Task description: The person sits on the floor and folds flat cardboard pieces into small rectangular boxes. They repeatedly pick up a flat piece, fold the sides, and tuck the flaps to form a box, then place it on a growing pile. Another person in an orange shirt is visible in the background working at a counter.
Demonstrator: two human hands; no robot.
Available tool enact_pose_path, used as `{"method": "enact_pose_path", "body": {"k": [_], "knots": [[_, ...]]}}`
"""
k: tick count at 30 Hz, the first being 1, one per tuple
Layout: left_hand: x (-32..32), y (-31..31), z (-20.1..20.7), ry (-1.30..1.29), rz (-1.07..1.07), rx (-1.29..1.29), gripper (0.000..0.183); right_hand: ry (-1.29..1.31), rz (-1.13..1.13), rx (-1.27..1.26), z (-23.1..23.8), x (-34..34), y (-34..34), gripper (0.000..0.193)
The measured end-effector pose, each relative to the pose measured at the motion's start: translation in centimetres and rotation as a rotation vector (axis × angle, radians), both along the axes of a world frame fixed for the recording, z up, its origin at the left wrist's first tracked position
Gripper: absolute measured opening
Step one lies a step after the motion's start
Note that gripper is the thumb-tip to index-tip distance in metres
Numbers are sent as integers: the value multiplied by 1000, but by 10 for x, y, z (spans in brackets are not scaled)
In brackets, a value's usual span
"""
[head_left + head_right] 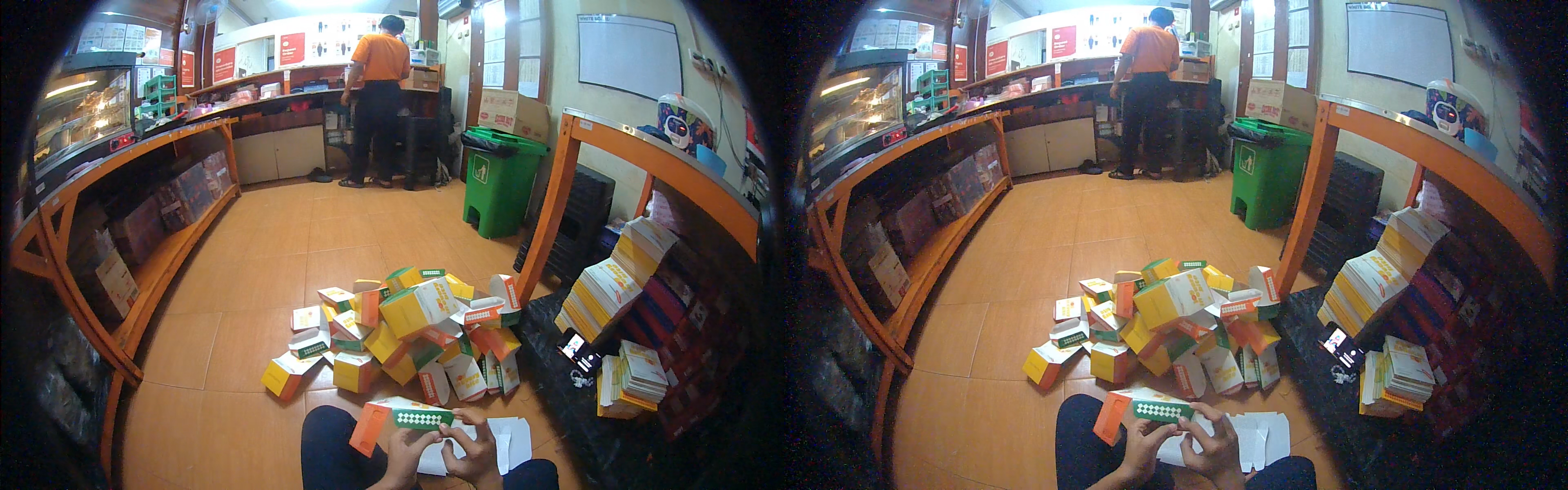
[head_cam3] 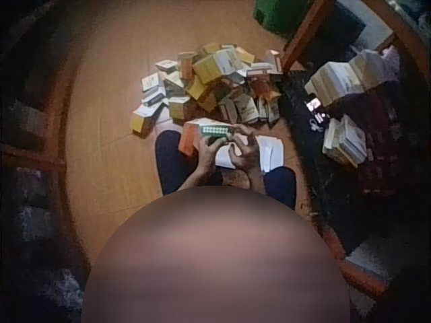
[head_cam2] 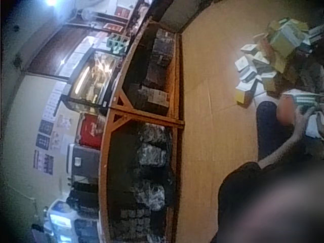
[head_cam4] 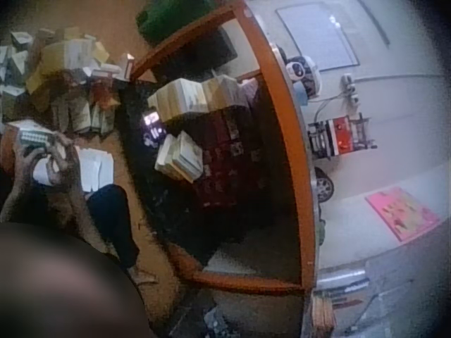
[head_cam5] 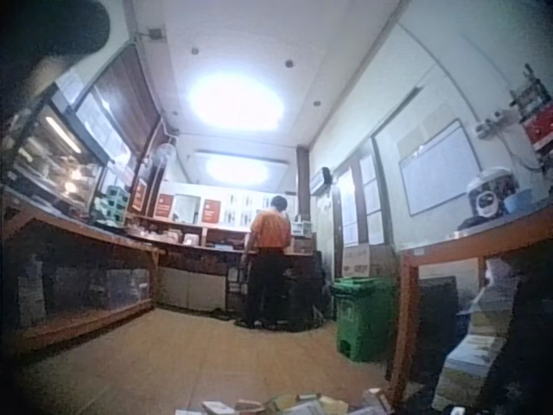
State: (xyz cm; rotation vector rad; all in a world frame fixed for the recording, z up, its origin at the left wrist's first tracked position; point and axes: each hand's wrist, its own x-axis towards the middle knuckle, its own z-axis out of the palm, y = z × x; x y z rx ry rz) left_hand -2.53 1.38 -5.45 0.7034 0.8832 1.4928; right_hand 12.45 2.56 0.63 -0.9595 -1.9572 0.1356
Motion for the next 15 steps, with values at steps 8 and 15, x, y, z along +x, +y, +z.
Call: {"method": "enact_pose_path", "body": {"k": [8, 15], "knots": [[-18, 2, 30, -463, -235, -205, 33, 213, -17, -146, -22, 5, 14, 43], [-11, 8, 41, -592, -213, -117, 35, 313, -277, 60, -23, 6, 1, 14]]}}
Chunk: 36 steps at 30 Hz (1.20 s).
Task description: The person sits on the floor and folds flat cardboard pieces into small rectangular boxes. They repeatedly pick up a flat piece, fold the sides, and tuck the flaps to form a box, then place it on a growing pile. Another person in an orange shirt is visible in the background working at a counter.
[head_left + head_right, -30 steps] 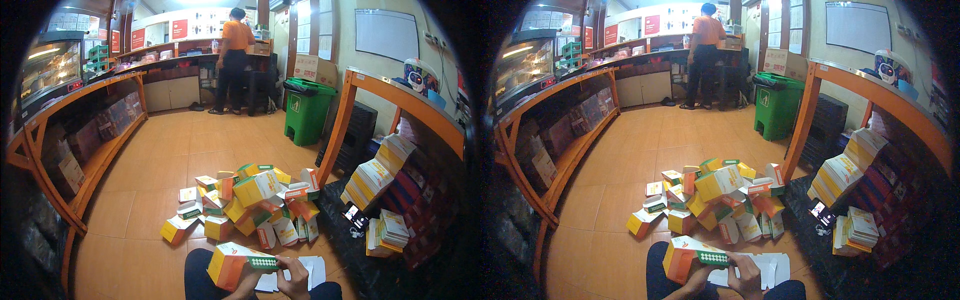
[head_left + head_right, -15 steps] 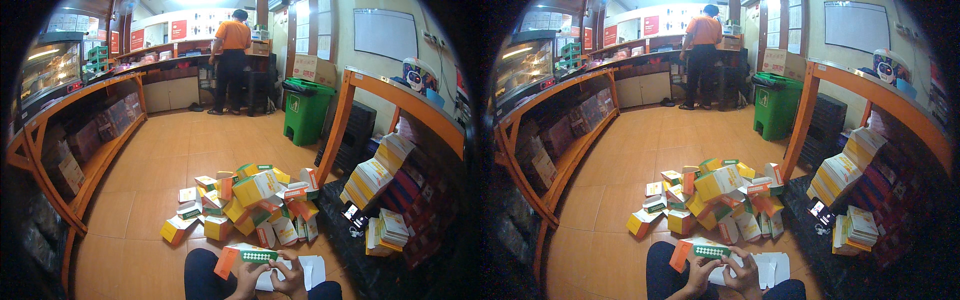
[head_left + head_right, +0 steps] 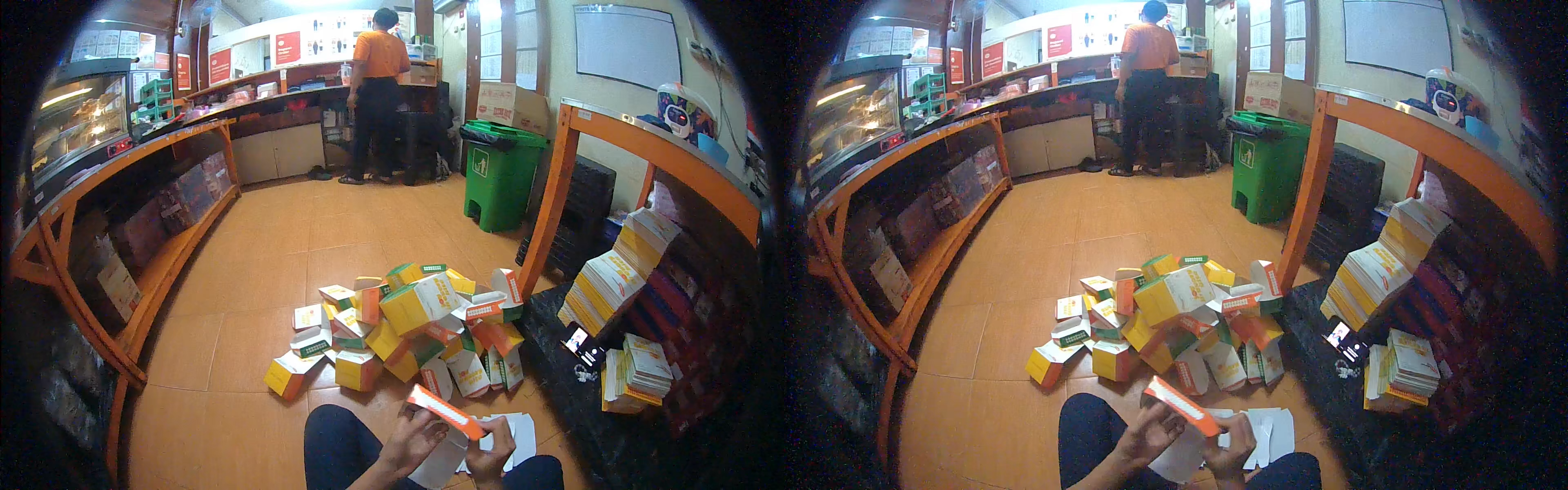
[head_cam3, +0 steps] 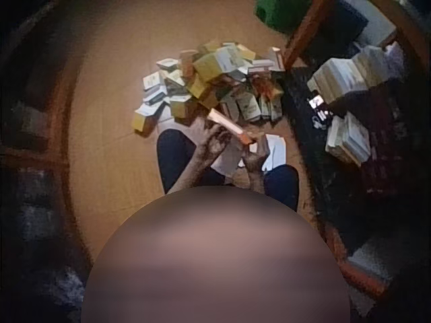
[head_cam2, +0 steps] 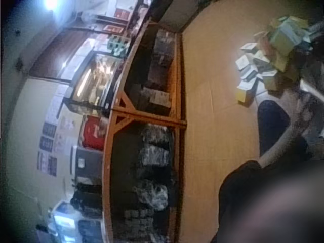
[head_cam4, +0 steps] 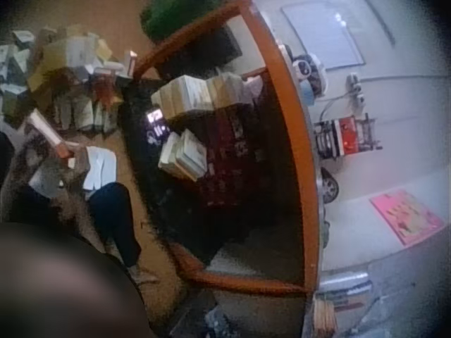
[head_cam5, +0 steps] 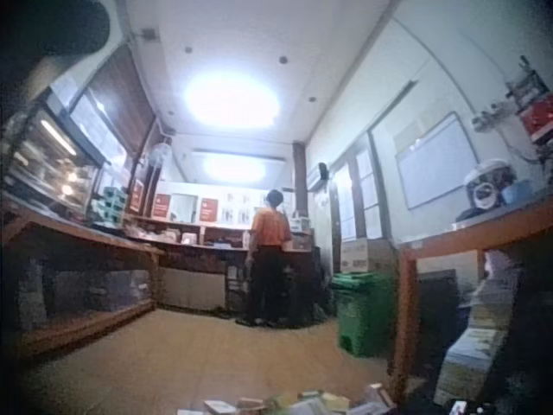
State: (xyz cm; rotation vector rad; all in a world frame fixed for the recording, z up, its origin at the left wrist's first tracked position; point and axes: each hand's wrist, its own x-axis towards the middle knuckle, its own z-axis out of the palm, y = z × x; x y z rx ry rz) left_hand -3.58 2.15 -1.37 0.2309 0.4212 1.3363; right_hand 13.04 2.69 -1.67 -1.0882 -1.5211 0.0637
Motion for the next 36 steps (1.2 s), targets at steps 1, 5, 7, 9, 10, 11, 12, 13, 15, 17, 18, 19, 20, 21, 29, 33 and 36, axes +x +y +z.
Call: {"method": "enact_pose_path", "body": {"k": [1, 5, 7, 9, 10, 11, 12, 13, 15, 17, 18, 19, 20, 21, 29, 33, 36], "knots": [[9, -1, 3, 148, 34, 26, 36, -28, 24, 12, 2, -5, -4, 14], [14, -3, 19, 742, 112, 164, 34, -71, 75, -57, 12, -18, -13, 17], [5, -4, 26, 848, 122, 190, 28, -109, 74, -104, 17, -18, -14, 17], [1, -7, 31, 867, 148, 194, 24, -138, 88, -65, 21, -16, -14, 15], [0, -9, 33, 878, 170, 193, 22, -157, 93, -62, 23, -15, -15, 14], [1, -10, 35, 859, 203, 221, 18, -102, 99, -43, 25, -16, -15, 12], [3, -12, 37, 877, 269, 219, 16, -47, 105, -23, 27, -16, -16, 10], [6, -13, 38, 895, 334, 219, 14, 3, 105, -19, 29, -16, -17, 9], [9, -14, 41, 979, 501, 293, 13, 101, 134, -65, 34, -15, -20, 7], [11, -14, 43, 1121, 684, 424, 15, 216, 178, -122, 38, -15, -20, 4], [11, -15, 43, 1169, 721, 451, 15, 219, 215, -146, 39, -15, -20, 4], [11, -17, 42, 1228, 741, 460, 15, 231, 248, -157, 41, -16, -19, 4], [11, -19, 40, 1289, 760, 482, 15, 251, 277, -170, 42, -16, -18, 4], [11, -21, 37, 1276, 747, 503, 12, 267, 288, -210, 43, -17, -19, 5], [11, -26, 13, 1114, 617, 351, 13, 299, 374, -193, 43, -21, -20, 14], [14, -21, 10, 1107, 618, 357, 14, 309, 398, -183, 35, -17, -16, 16], [25, -19, 7, 1064, 622, 309, 14, 324, 383, -192, 26, -16, -13, 16]]}}
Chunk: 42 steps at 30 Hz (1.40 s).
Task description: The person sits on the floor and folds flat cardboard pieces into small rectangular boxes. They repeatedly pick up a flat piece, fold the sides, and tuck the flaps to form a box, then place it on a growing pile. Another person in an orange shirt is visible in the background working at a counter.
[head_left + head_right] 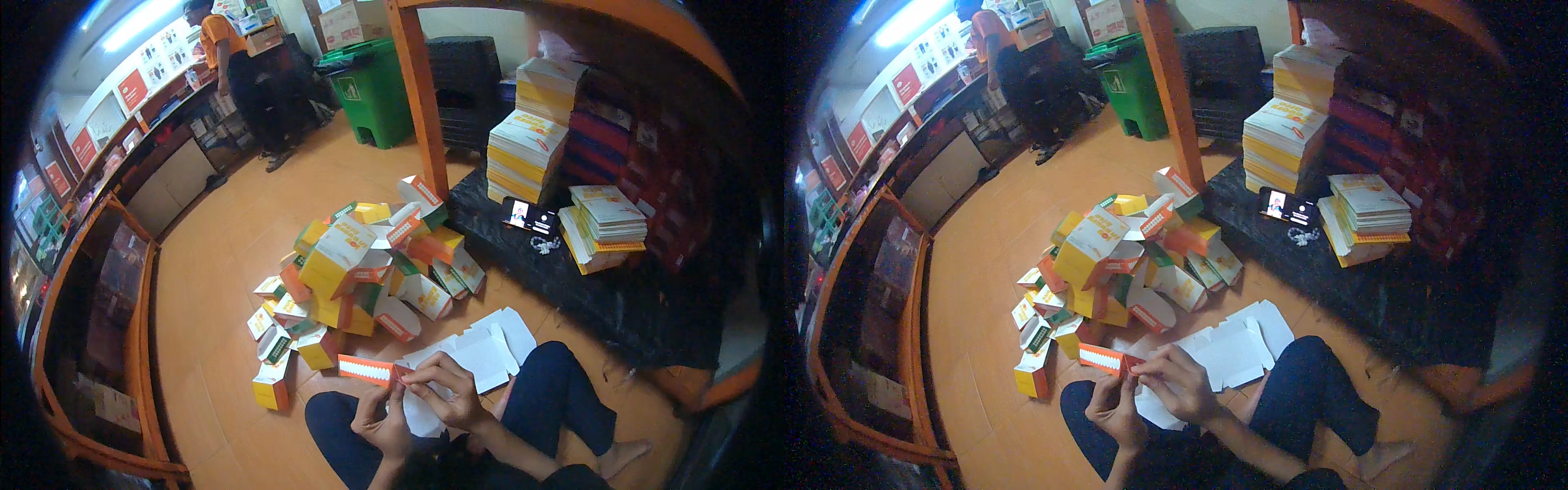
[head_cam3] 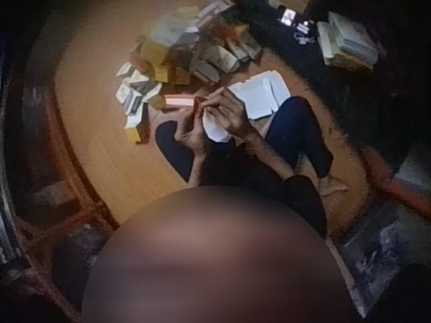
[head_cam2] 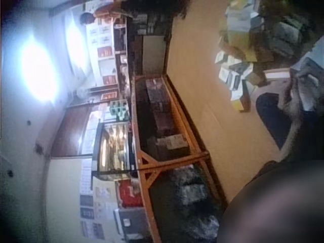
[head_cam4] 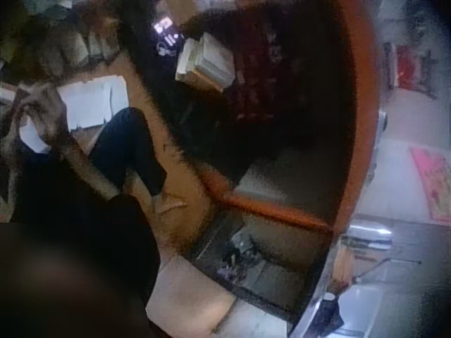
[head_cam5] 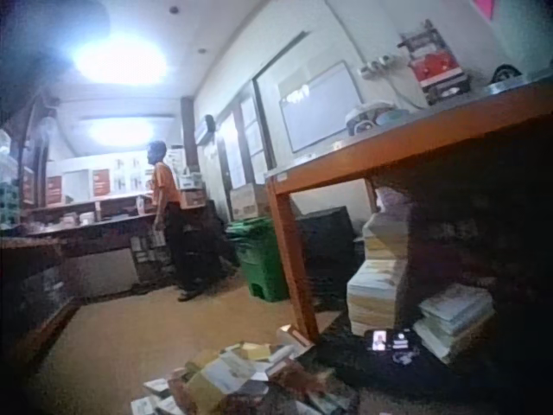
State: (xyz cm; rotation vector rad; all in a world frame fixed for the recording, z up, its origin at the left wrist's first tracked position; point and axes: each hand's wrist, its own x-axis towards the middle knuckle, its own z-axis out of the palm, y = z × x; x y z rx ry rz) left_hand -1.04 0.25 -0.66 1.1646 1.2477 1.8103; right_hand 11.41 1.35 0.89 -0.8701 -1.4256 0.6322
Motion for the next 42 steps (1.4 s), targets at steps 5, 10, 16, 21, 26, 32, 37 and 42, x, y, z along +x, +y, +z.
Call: {"method": "enact_pose_path", "body": {"k": [5, 10, 16, 21, 26, 32, 37, 42], "knots": [[8, 0, -5, 144, 4, -4, 14, -5, -84, 17, -12, -6, 7, 13], [4, 2, -3, 119, -23, -28, 13, 30, -126, -43, -14, -6, 10, 13], [10, 4, 8, 35, -90, 42, 8, -189, -240, 105, -12, -3, 11, 20], [8, 14, 10, 43, -64, -77, 11, -235, -214, 109, -9, 7, 12, 19], [10, 20, 8, -59, -98, -123, 11, -182, -121, 77, -11, 15, 17, 19], [14, 20, 3, -39, -92, -94, 10, -37, -83, -28, -16, 21, 19, 11], [12, 17, -5, 287, 70, -16, 5, -56, -96, 31, -15, 19, 17, 10], [14, 15, -11, 327, 79, 58, 5, -26, -98, 32, -9, 11, 16, 10]]}}
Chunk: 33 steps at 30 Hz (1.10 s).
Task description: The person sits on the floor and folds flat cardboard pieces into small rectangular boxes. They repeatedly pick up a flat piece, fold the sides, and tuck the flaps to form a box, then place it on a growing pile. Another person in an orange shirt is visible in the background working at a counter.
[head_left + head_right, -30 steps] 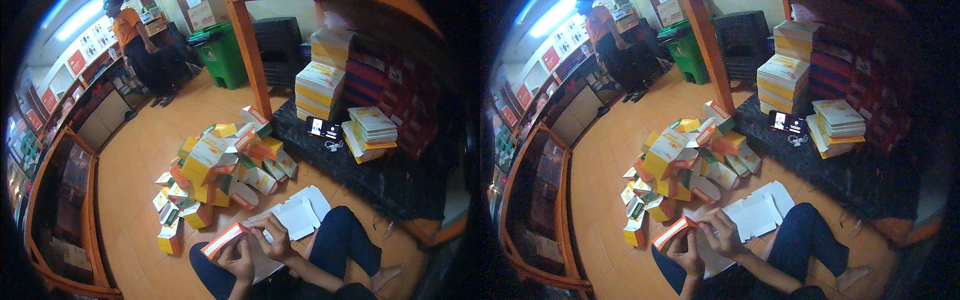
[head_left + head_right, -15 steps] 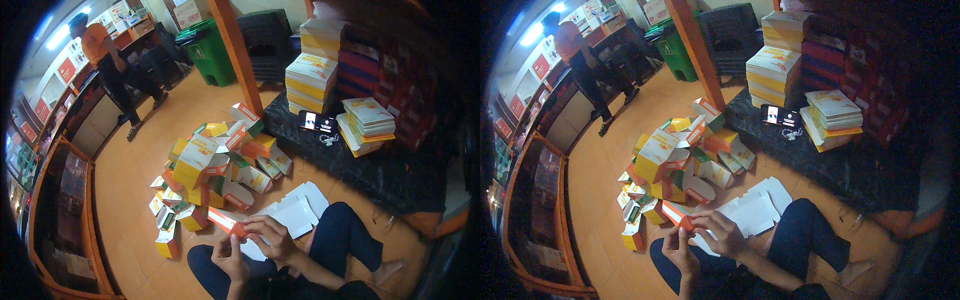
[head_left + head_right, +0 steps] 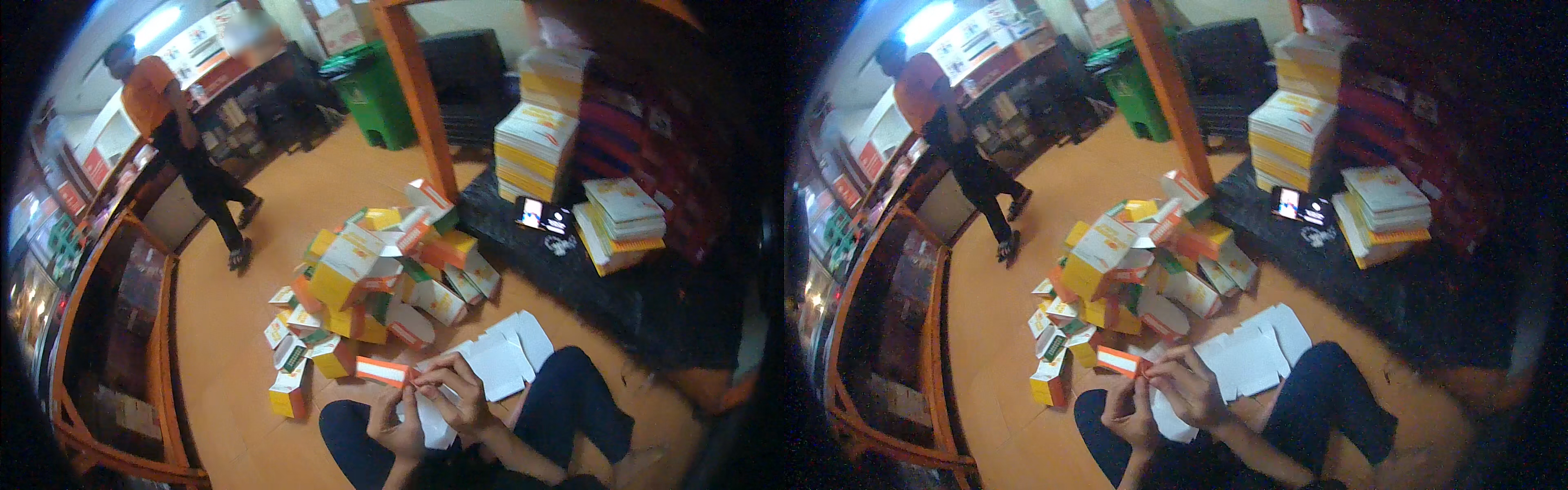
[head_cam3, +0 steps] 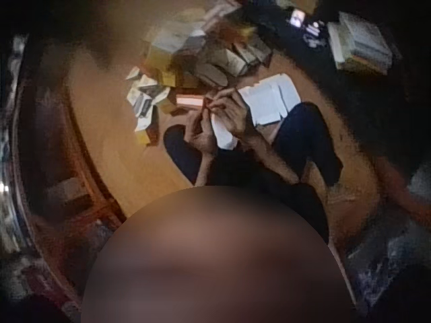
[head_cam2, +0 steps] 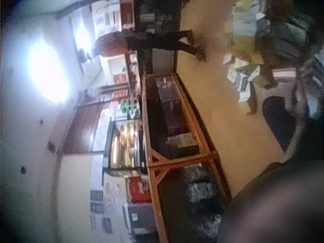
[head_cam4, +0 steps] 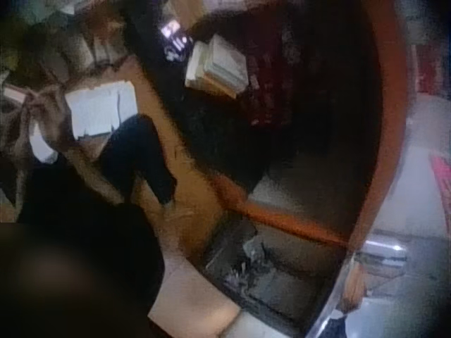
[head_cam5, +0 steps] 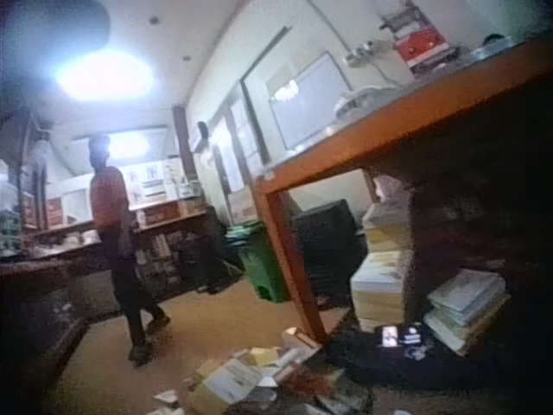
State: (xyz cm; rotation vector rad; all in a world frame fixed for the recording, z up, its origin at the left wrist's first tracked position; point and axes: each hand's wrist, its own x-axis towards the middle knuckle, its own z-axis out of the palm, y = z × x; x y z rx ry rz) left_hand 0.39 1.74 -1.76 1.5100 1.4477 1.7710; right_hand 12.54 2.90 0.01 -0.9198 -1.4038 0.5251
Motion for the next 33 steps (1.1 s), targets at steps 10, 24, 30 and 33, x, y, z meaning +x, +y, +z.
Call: {"method": "enact_pose_path", "body": {"k": [10, 24, 30, 33], "knots": [[-1, 0, -5, -55, 19, -20, 7, -12, -32, 4, -6, -9, 1, 11], [4, 14, -48, -188, -27, -8, 14, 63, -20, -10, -34, -9, 5, 6], [25, 26, -39, -205, 18, 29, 12, 151, 10, 26, -56, 2, 20, 10], [27, 29, -38, -11, 42, 74, 11, 95, -23, 30, -61, 9, 21, 19]]}}
